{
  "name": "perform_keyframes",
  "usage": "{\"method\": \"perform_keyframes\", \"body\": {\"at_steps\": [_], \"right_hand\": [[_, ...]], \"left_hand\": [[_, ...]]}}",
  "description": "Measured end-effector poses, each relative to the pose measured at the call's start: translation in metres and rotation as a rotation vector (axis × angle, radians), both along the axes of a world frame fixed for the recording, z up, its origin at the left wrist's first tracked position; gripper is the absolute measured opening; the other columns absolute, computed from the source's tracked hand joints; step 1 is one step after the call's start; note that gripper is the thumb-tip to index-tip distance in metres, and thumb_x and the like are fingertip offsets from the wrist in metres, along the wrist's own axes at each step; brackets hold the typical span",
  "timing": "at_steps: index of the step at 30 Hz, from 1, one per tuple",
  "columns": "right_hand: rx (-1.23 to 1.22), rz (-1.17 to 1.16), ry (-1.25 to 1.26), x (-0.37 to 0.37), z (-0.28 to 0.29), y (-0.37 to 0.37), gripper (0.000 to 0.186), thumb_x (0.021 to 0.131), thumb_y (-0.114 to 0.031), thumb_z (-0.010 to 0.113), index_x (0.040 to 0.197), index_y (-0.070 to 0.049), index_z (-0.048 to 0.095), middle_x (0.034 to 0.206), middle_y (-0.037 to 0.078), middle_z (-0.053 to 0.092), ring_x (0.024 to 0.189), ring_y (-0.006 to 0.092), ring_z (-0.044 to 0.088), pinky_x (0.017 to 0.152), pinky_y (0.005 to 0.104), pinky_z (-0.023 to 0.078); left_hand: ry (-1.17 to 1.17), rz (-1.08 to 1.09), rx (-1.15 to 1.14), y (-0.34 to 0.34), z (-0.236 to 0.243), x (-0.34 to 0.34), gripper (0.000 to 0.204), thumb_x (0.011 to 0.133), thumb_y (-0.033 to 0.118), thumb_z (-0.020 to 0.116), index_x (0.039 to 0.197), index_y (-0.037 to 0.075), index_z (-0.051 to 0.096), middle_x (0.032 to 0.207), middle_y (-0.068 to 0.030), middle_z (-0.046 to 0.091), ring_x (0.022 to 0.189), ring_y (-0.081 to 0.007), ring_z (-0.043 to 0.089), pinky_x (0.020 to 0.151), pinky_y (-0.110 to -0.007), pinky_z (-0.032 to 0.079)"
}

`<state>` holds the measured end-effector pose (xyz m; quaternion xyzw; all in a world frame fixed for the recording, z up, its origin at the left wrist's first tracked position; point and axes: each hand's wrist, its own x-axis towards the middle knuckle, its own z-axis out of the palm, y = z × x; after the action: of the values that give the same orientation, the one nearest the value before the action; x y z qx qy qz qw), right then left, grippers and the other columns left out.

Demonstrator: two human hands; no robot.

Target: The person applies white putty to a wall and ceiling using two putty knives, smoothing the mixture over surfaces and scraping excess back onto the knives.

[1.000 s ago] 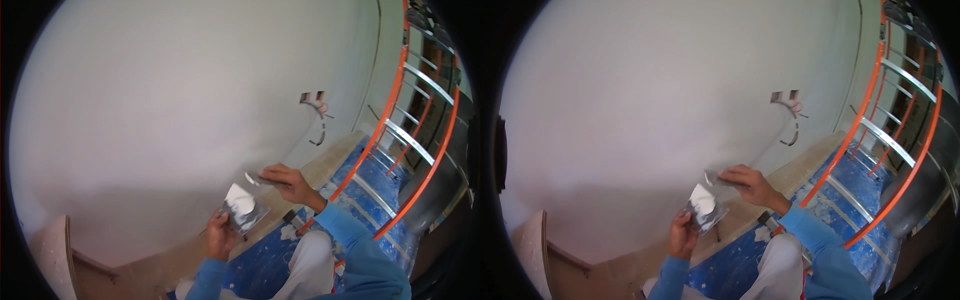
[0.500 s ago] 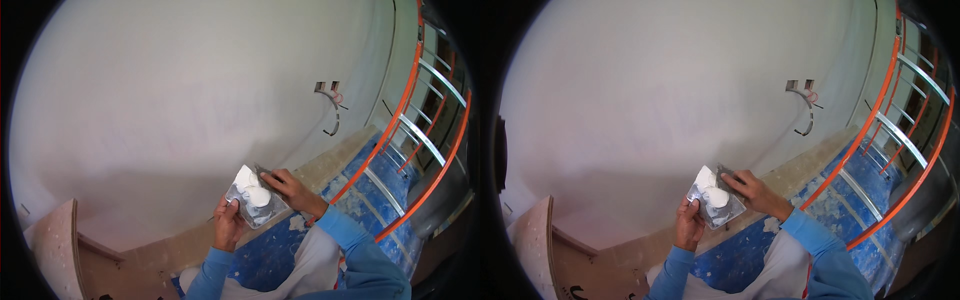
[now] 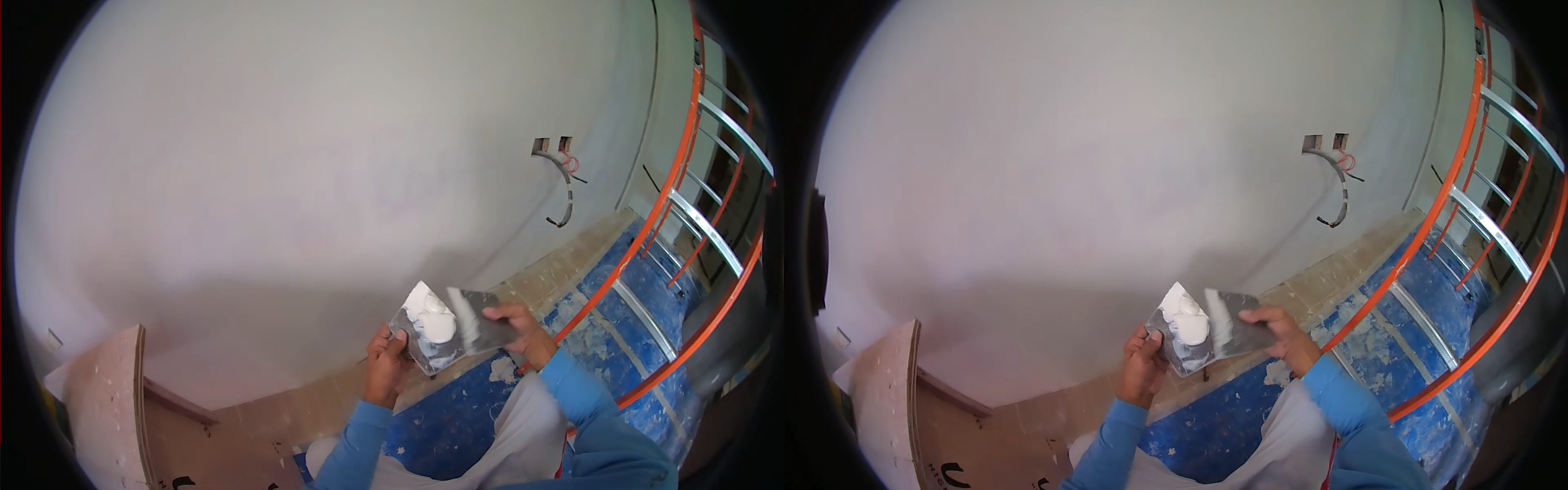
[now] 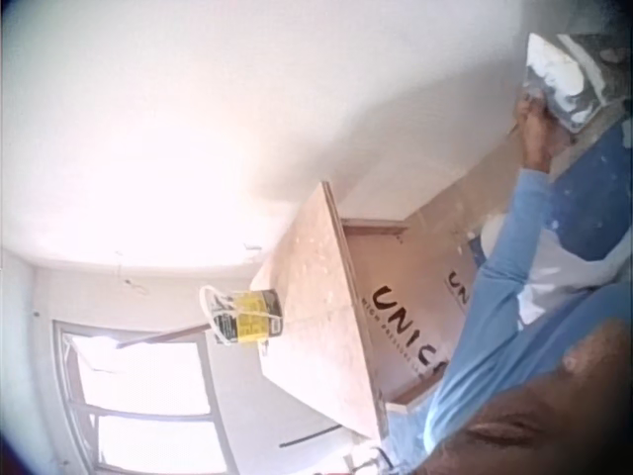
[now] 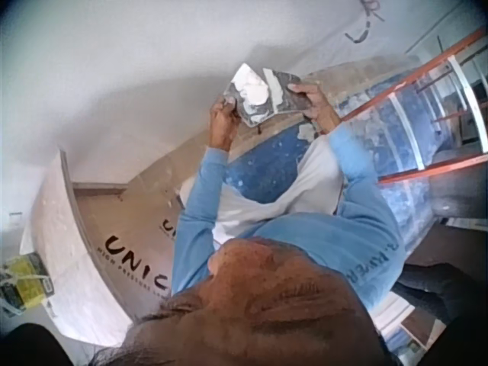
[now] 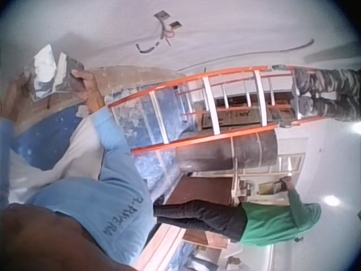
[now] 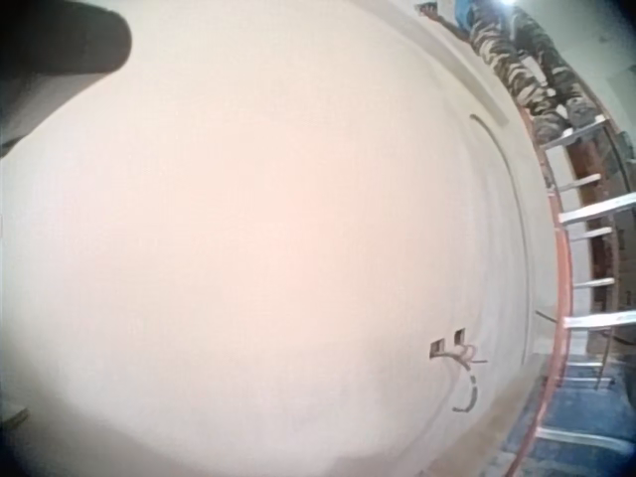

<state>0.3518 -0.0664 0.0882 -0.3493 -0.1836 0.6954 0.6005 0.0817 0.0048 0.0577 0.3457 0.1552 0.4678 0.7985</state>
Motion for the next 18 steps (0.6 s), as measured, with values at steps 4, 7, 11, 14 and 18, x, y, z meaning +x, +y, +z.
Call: {"method": "perform_keyframes", "body": {"at_steps": [4, 7, 11, 14, 18], "right_hand": [[0.044, -0.187, -0.059, 0.026, -0.012, 0.009, 0.034, 0.086, -0.004, 0.063, 0.118, 0.007, 0.058, 0.107, 0.017, 0.068, 0.094, 0.0287, 0.070, 0.084, 0.0420, 0.058], [0.187, -0.343, -0.099, 0.082, 0.005, 0.017, 0.037, 0.087, -0.004, 0.064, 0.122, 0.003, 0.057, 0.109, 0.013, 0.067, 0.095, 0.0264, 0.069, 0.082, 0.0397, 0.058], [0.521, -0.700, -0.545, 0.102, 0.074, 0.061, 0.031, 0.089, -0.009, 0.067, 0.117, 0.002, 0.059, 0.106, 0.006, 0.066, 0.088, 0.0182, 0.066, 0.072, 0.0348, 0.055], [0.472, -0.825, -1.054, 0.120, 0.136, 0.086, 0.021, 0.091, -0.015, 0.065, 0.102, 0.004, 0.064, 0.090, 0.006, 0.070, 0.080, 0.0158, 0.065, 0.068, 0.0361, 0.050], [0.375, -1.069, -1.412, 0.156, 0.184, 0.123, 0.027, 0.092, -0.019, 0.057, 0.085, 0.007, 0.061, 0.074, 0.013, 0.066, 0.068, 0.0247, 0.064, 0.064, 0.0403, 0.047]], "left_hand": [[-0.086, -0.048, 0.036, -0.010, 0.011, 0.012, 0.033, 0.096, 0.013, 0.059, 0.126, 0.001, 0.053, 0.120, -0.0081, 0.064, 0.110, -0.0189, 0.063, 0.095, -0.035, 0.052], [-0.007, 0.011, 0.113, -0.005, 0.020, 0.002, 0.031, 0.097, 0.019, 0.060, 0.124, 0.004, 0.054, 0.111, -0.0065, 0.065, 0.098, -0.0160, 0.066, 0.080, -0.031, 0.056], [0.080, 0.038, 0.128, 0.003, 0.012, -0.011, 0.031, 0.096, 0.019, 0.061, 0.121, 0.001, 0.056, 0.110, -0.0085, 0.066, 0.096, -0.0182, 0.068, 0.079, -0.032, 0.058], [0.109, 0.080, 0.121, 0.000, 0.017, -0.011, 0.029, 0.096, 0.016, 0.060, 0.119, -0.001, 0.056, 0.109, -0.0108, 0.068, 0.093, -0.0198, 0.069, 0.074, -0.032, 0.059], [0.183, 0.004, 0.119, 0.002, 0.009, -0.006, 0.028, 0.095, 0.015, 0.059, 0.118, -0.002, 0.056, 0.105, -0.0112, 0.068, 0.088, -0.0205, 0.070, 0.070, -0.033, 0.060]]}}
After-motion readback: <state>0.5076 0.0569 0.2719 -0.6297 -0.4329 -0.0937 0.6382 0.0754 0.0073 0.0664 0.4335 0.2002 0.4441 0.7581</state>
